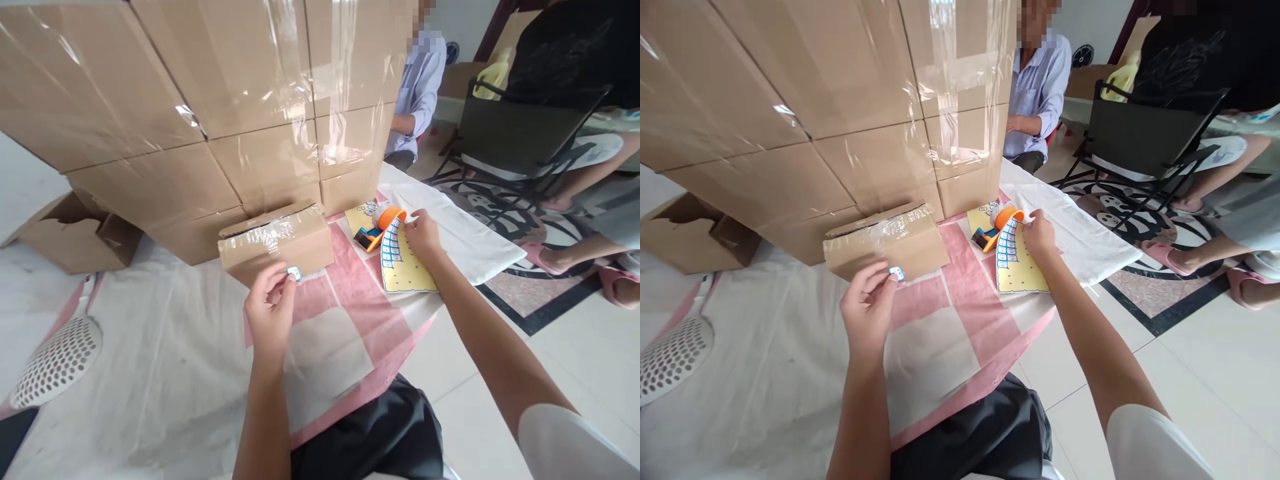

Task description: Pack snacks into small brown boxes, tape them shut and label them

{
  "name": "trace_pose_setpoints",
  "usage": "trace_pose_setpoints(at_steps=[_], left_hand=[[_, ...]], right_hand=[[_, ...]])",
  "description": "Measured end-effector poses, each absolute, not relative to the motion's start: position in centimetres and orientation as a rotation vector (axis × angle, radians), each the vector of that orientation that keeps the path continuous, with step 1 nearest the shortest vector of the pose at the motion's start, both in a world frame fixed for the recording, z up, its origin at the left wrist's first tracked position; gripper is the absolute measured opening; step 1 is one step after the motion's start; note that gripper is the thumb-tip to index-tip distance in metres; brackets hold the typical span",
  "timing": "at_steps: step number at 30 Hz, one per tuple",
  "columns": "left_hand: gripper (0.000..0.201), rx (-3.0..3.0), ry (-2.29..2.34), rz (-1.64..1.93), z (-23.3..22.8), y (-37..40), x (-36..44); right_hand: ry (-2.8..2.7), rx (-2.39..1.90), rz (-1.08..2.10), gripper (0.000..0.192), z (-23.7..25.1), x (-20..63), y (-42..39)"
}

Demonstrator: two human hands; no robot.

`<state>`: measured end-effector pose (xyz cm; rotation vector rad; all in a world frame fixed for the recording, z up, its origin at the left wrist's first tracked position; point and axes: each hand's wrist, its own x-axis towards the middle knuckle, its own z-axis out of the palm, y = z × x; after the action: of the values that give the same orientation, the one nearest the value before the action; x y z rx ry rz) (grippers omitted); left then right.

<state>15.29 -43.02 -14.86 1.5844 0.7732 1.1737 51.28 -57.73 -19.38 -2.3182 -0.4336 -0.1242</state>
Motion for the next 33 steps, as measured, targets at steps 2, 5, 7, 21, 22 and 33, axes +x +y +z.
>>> trace_pose_setpoints(at_steps=[2, 5, 7, 21, 22, 33], left_hand=[[0.048, 1.567, 0.812, 1.146, -14.5, -42.5, 15.8], [0.057, 1.850, 0.927, 1.100, -14.2, -41.3, 16.1], [0.053, 2.210, 1.070, 1.046, -14.4, -40.4, 15.9], [0.048, 3.196, 0.944, 0.960, -18.3, -35.2, 11.3], [0.047, 3.221, 0.904, 0.935, -18.4, -35.2, 11.1], [0.034, 2.674, 0.616, 0.675, -15.8, -40.5, 15.4]], right_hand=[[-0.432, -2.305, -0.066, 0.036, -19.7, 52.1, -57.3], [-0.389, -2.275, -0.079, 0.048, -20.2, 52.4, -57.3], [-0.364, -2.249, -0.137, 0.054, -20.1, 51.8, -57.5], [-1.005, -2.731, -0.267, 0.075, -20.4, 49.7, -58.3], [-1.015, -2.680, -0.357, 0.074, -19.5, 49.4, -58.3], [-1.870, -1.360, 0.421, 0.025, -12.5, 37.0, -53.6]])
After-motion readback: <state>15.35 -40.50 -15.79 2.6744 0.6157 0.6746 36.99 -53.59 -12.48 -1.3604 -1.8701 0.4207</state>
